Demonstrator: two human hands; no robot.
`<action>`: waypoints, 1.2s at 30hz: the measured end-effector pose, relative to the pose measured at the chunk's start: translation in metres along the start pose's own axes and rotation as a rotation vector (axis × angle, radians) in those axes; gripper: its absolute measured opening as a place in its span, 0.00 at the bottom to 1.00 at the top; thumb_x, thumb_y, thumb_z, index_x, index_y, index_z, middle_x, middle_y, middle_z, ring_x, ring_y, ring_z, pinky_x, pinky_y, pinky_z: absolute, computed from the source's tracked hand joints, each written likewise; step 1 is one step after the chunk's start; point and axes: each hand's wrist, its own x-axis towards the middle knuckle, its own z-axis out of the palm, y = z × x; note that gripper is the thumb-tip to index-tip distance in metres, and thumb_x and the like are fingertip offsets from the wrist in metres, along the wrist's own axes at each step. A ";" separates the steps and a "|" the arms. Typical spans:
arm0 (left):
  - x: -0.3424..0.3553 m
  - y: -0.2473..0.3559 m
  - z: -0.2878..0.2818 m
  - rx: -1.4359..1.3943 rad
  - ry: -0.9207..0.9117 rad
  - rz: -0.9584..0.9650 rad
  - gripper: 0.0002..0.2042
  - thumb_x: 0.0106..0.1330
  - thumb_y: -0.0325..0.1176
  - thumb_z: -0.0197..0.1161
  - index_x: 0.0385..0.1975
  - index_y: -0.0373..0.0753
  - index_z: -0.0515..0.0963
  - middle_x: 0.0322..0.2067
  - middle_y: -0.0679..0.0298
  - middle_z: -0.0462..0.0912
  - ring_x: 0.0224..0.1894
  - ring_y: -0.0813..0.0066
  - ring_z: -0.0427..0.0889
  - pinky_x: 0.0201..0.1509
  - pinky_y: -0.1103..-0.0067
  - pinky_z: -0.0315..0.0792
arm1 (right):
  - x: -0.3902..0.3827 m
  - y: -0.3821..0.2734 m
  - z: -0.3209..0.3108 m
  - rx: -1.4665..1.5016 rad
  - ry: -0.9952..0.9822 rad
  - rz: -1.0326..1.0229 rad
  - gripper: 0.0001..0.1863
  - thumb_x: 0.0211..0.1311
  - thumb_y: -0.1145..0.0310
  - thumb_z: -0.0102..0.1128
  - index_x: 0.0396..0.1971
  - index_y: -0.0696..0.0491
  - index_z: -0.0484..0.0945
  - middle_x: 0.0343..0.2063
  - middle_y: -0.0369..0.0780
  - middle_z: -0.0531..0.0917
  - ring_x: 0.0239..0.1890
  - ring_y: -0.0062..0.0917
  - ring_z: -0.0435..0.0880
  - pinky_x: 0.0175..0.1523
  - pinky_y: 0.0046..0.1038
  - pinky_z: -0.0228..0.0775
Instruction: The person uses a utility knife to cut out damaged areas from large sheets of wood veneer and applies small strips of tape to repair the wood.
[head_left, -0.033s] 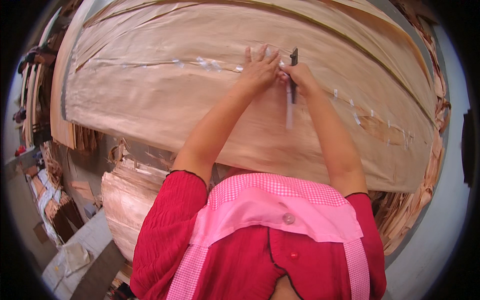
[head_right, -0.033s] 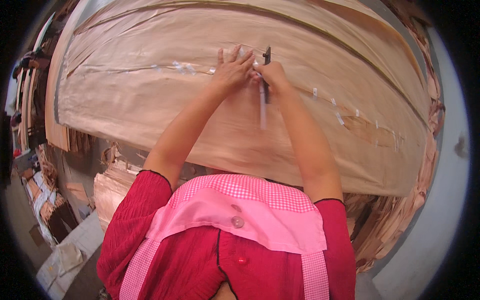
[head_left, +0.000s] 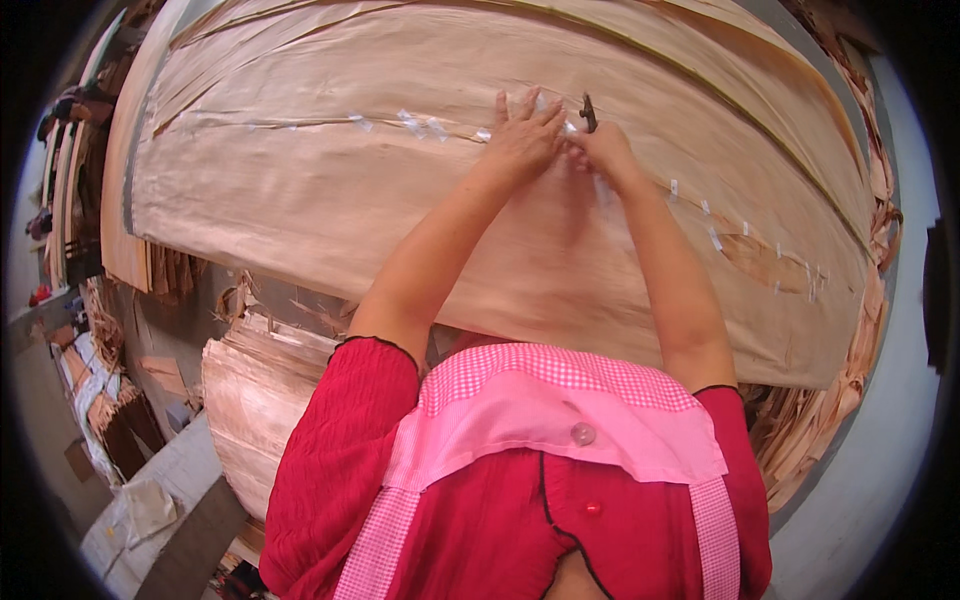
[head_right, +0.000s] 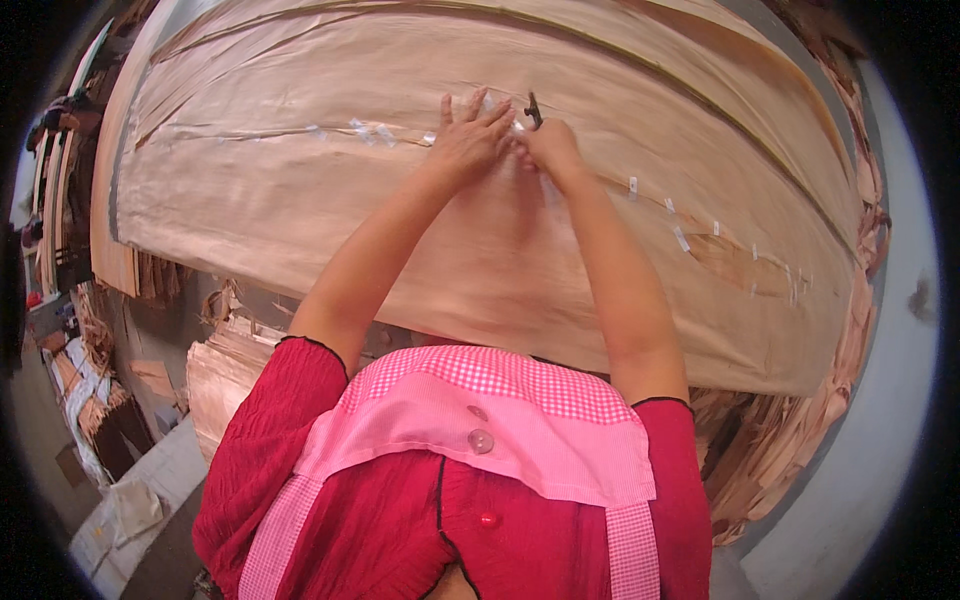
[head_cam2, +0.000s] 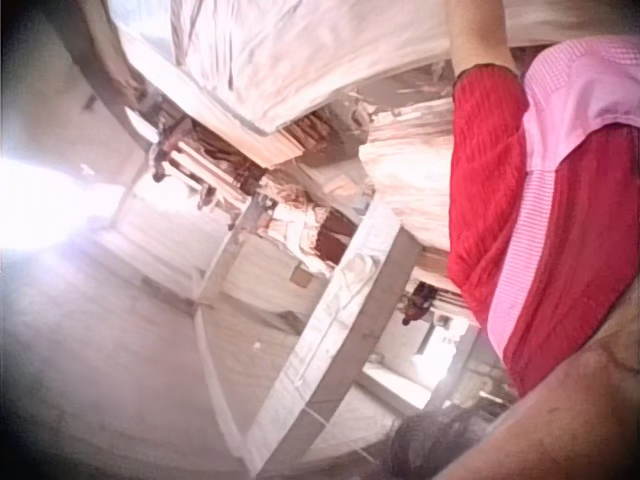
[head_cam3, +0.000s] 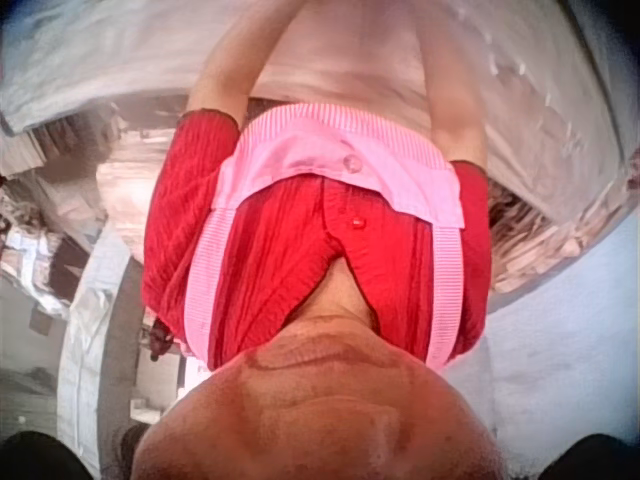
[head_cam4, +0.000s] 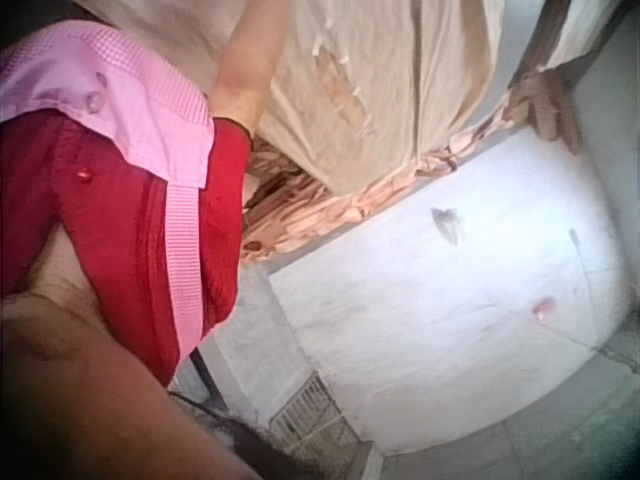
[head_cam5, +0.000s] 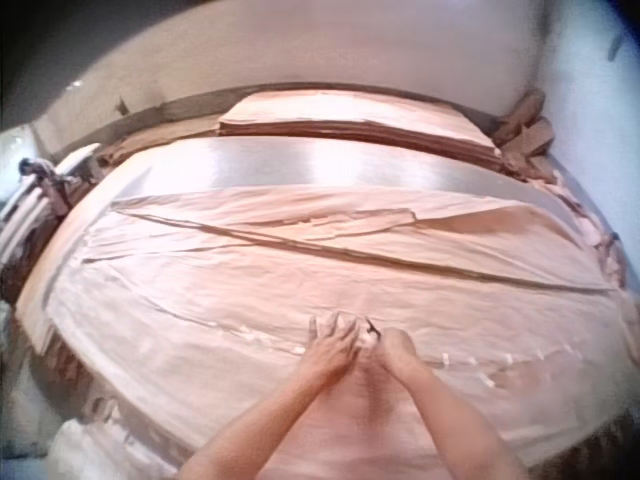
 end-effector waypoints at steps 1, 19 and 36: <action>0.002 0.001 -0.003 -0.002 -0.032 -0.006 0.24 0.61 0.50 0.45 0.55 0.48 0.63 0.60 0.73 0.58 0.65 0.65 0.45 0.61 0.49 0.34 | 0.000 -0.001 -0.009 -0.608 0.146 -0.192 0.07 0.53 0.73 0.53 0.25 0.60 0.77 0.22 0.43 0.80 0.17 0.23 0.77 0.22 0.24 0.69; -0.109 -0.057 -0.015 0.007 0.172 -0.225 0.29 0.54 0.53 0.53 0.55 0.48 0.63 0.61 0.69 0.53 0.65 0.66 0.44 0.61 0.50 0.36 | -0.087 0.011 0.067 0.692 -0.374 0.132 0.08 0.56 0.70 0.53 0.31 0.60 0.73 0.21 0.40 0.79 0.12 0.15 0.71 0.18 0.18 0.66; -0.112 -0.059 -0.012 0.105 0.193 -0.100 0.27 0.57 0.48 0.51 0.56 0.44 0.62 0.61 0.68 0.56 0.65 0.67 0.46 0.60 0.48 0.33 | -0.031 -0.054 0.111 0.717 -0.174 0.177 0.10 0.53 0.69 0.55 0.26 0.63 0.75 0.17 0.43 0.78 0.12 0.21 0.73 0.17 0.23 0.68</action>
